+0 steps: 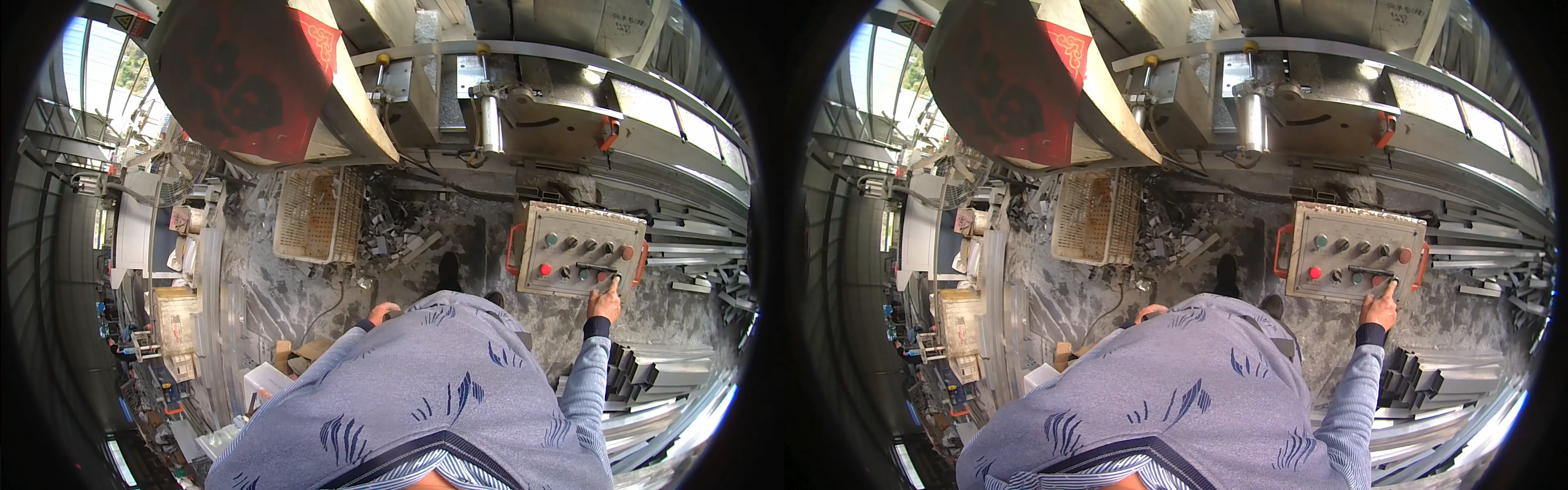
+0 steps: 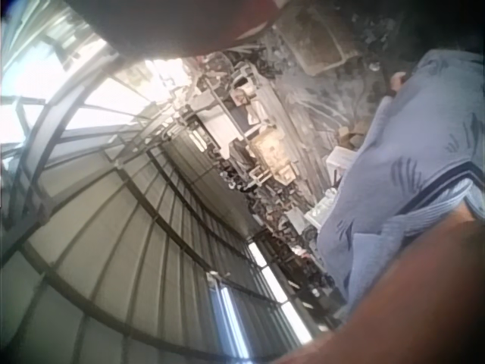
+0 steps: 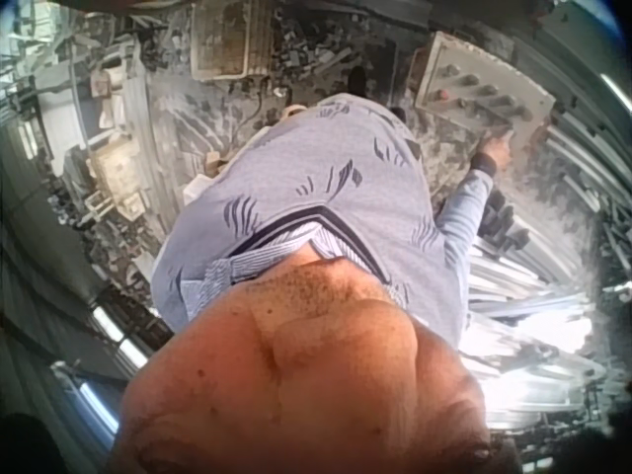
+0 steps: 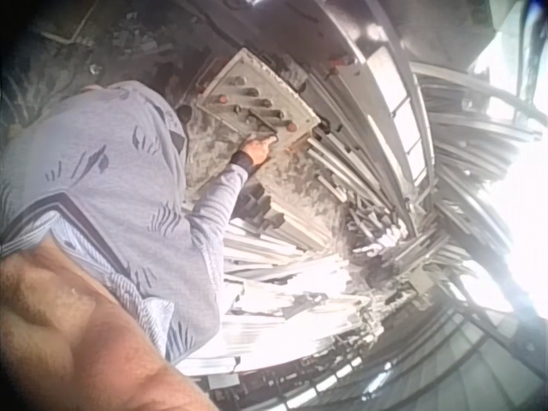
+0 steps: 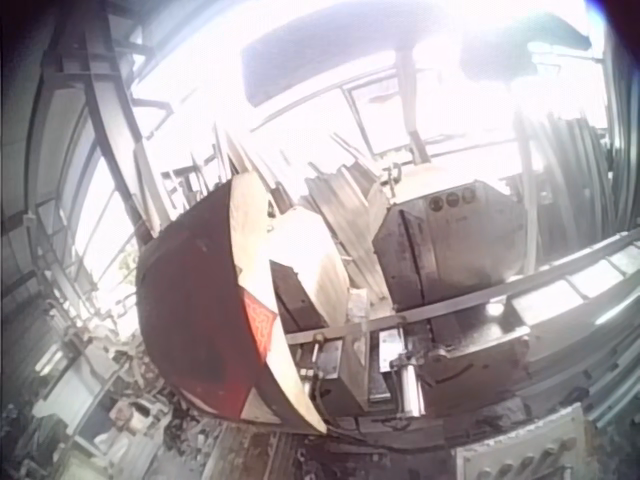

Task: The person repeatedly places a long metal profile into a cutting machine, presses buttons on a control panel to activate the cut, and removes the cut piece. This cycle is performed multiple times in a workshop setting.

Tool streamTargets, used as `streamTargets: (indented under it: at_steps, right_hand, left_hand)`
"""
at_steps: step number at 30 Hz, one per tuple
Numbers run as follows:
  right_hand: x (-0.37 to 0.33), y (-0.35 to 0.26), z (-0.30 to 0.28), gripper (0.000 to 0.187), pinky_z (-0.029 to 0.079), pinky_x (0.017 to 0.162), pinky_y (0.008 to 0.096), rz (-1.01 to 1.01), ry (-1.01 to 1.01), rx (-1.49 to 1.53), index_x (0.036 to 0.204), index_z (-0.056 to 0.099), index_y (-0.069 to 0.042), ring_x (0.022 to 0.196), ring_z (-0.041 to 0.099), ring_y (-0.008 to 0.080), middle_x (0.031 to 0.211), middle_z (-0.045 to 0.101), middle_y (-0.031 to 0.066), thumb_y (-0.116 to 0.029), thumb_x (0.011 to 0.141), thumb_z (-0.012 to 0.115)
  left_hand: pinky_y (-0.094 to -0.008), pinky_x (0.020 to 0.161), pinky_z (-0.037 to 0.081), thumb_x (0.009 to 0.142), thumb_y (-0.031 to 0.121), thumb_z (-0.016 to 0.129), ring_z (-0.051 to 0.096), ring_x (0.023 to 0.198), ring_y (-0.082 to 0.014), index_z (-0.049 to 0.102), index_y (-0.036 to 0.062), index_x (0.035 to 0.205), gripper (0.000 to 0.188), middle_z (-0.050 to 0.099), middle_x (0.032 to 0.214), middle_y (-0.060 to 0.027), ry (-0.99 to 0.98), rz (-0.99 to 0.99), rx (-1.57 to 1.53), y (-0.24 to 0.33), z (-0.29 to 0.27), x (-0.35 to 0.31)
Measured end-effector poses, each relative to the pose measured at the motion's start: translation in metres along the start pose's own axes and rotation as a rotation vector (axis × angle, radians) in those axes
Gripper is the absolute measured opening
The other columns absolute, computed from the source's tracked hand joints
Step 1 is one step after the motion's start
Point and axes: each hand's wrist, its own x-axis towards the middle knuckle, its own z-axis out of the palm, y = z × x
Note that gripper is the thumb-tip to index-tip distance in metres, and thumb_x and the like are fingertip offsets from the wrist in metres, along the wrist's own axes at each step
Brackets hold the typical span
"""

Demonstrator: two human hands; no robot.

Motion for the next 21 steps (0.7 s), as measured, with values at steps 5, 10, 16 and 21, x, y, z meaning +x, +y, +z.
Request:
streamTargets:
  at_steps: [5,10,16,21]
  right_hand:
    - [0.001,0.001,0.002,0.076,0.049,0.078,0.0435,-0.016,0.012,-0.009,0.140,0.033,-0.012,0.087,0.062,0.0378,0.094,0.063,0.0228,-0.025,0.074,0.067]
    - [0.003,0.002,0.003,0.076,0.049,0.078,0.0434,-0.016,0.010,-0.020,0.140,0.034,-0.011,0.087,0.062,0.0374,0.093,0.063,0.0228,-0.025,0.074,0.068]
    - [0.002,0.002,0.001,0.076,0.050,0.077,0.0439,-0.039,0.013,-0.028,0.140,0.032,-0.009,0.085,0.062,0.0374,0.092,0.064,0.0223,-0.025,0.074,0.067]
    - [0.000,0.000,-0.002,0.077,0.050,0.077,0.0438,-0.029,-0.001,-0.048,0.140,0.030,-0.008,0.085,0.063,0.0374,0.092,0.064,0.0225,-0.025,0.074,0.067]
  left_hand:
    - [-0.0323,0.085,0.047,0.081,0.025,0.064,0.061,0.099,-0.0245,0.066,0.0058,0.099,0.026,0.065,0.102,-0.0114,0.007,-0.075,0.007,0.015,0.002,-0.001]
    - [-0.0323,0.085,0.047,0.081,0.027,0.064,0.061,0.098,-0.0245,0.067,0.0055,0.098,0.027,0.065,0.102,-0.0113,0.014,-0.126,0.014,0.027,0.002,0.001]
    - [-0.0322,0.085,0.047,0.082,0.030,0.064,0.061,0.097,-0.0246,0.067,0.0052,0.097,0.029,0.066,0.101,-0.0113,0.019,-0.180,0.018,0.042,0.000,0.006]
    - [-0.0322,0.084,0.046,0.082,0.032,0.065,0.061,0.097,-0.0241,0.067,0.0052,0.097,0.031,0.066,0.101,-0.0110,0.029,-0.219,0.071,0.051,-0.002,0.016]
